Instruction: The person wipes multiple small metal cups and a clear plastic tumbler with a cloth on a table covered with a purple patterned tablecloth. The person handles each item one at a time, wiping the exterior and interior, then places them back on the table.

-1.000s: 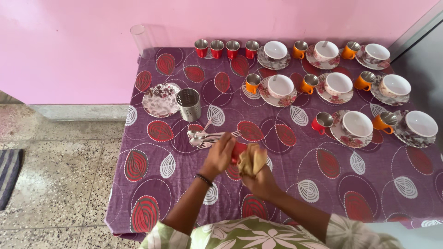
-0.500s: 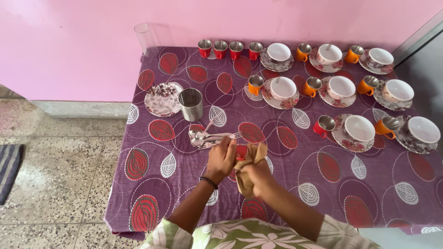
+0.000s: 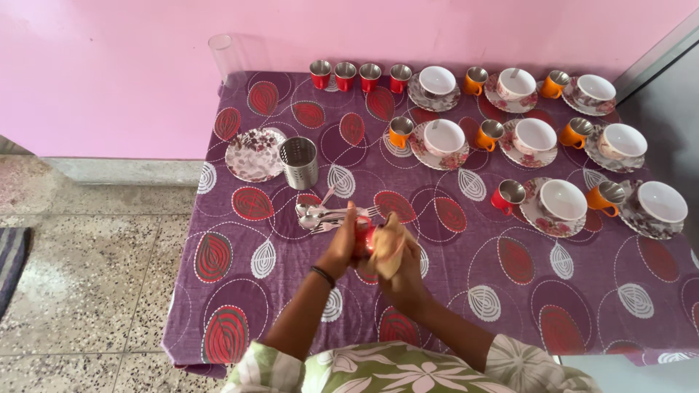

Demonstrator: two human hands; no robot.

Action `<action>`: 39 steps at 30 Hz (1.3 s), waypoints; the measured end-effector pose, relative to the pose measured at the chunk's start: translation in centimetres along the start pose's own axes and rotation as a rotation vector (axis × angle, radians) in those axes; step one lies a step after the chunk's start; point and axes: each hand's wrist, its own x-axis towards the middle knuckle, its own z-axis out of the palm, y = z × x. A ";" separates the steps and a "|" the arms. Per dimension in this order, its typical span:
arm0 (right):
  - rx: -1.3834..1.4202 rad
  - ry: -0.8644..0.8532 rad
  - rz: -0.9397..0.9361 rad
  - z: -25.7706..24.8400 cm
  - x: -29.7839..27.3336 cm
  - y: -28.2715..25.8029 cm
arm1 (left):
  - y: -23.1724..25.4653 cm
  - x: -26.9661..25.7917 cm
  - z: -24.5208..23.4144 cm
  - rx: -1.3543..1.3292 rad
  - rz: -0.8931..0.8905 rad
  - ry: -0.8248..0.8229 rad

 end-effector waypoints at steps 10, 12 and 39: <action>-0.130 -0.086 0.146 -0.3 0.7 0.4 | 0.0 0.6 0.9 0.282 0.248 0.206; -0.312 -0.006 -0.244 -1.5 1.2 0.0 | 0.4 1.1 0.0 -0.204 -0.205 -0.032; 1.052 0.239 0.814 -3.5 5.6 3.1 | 2.8 -2.9 3.5 0.873 0.700 0.726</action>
